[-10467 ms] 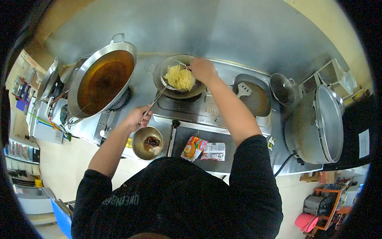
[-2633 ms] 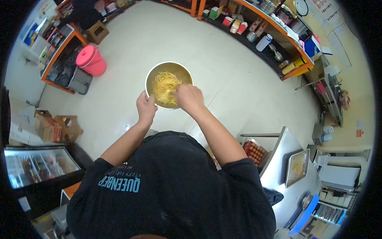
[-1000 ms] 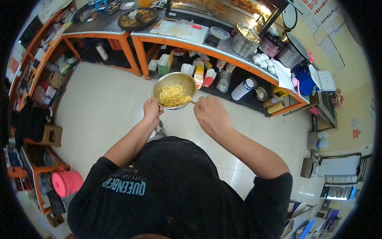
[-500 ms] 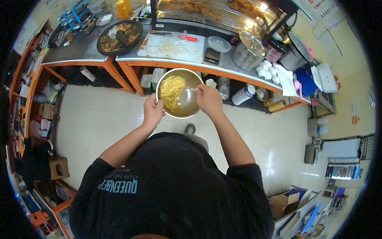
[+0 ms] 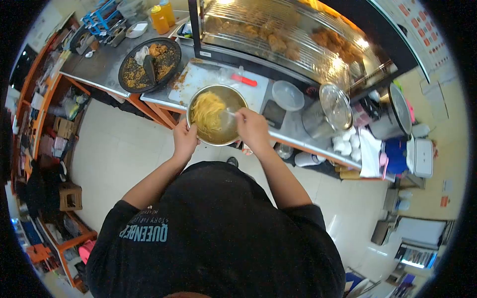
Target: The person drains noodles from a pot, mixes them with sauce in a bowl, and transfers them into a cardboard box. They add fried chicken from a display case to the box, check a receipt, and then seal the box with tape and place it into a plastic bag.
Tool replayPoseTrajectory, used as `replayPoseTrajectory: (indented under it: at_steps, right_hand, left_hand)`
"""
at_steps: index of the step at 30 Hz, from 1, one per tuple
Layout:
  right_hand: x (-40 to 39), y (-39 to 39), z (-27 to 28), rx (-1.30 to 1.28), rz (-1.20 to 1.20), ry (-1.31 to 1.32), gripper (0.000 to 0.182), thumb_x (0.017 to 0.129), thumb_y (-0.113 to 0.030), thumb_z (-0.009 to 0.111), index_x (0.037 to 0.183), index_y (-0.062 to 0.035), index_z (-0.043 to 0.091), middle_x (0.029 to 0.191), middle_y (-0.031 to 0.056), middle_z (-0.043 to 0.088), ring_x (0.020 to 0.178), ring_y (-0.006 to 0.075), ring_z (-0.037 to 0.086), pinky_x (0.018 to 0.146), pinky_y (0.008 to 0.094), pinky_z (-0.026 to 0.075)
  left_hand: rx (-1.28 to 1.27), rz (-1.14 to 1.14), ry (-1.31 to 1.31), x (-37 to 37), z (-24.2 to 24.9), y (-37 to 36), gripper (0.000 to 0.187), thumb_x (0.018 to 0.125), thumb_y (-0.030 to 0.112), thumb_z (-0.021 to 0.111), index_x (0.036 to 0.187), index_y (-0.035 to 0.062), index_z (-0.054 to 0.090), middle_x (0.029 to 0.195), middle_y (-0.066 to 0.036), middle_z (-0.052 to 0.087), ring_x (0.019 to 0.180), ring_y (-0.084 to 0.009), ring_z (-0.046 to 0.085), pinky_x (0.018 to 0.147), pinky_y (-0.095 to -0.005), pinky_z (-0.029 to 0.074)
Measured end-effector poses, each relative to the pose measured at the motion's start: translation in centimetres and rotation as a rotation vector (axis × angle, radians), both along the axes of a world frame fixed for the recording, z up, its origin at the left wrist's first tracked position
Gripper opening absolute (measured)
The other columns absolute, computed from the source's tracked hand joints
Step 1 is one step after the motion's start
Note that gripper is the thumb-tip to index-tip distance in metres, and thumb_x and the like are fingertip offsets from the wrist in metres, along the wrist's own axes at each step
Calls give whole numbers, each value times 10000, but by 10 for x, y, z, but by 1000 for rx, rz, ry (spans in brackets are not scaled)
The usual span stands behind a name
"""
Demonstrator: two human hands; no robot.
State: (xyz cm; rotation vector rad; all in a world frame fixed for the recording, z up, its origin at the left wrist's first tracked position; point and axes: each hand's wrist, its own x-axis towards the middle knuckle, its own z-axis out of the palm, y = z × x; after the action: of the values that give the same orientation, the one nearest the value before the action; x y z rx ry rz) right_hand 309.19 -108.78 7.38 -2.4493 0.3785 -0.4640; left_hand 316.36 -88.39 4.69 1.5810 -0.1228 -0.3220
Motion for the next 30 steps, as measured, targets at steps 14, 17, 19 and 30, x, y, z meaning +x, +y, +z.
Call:
replayPoseTrajectory:
  at_steps: [14,17,19,30]
  right_hand:
    - [86,-55,-18,30,-59,-62,207,964,-218,585,854,-64,669,774,163,689,767,372,686,665,489,528]
    - [87,-55,1,-178,-146,124,228,952,-253,583,881,-63,688,804,176,696,766,379,690,685,494,537]
    - [99,-34,13,-349,-125,271,282,970,-308,578,903,-52,679,804,170,696,751,378,685,667,463,530]
    - [157,1,21,47,-450,46,238,958,-310,593,921,-99,696,810,171,702,783,390,683,675,502,525]
  left_hand:
    - [-11,-59,22,86,-8,-77,125,976,79,521,990,-2,615,690,-17,592,480,-72,517,440,-241,417]
    - [-94,-88,28,121,-20,-79,94,964,75,529,935,9,589,670,-18,580,475,-82,527,434,-253,418]
    - [-139,-131,67,133,-14,-82,90,948,57,537,868,16,545,648,-21,561,472,-94,549,418,-264,419]
    - [-49,-287,-46,216,-12,-61,119,942,49,552,835,-2,560,613,-42,543,475,-111,555,427,-293,445]
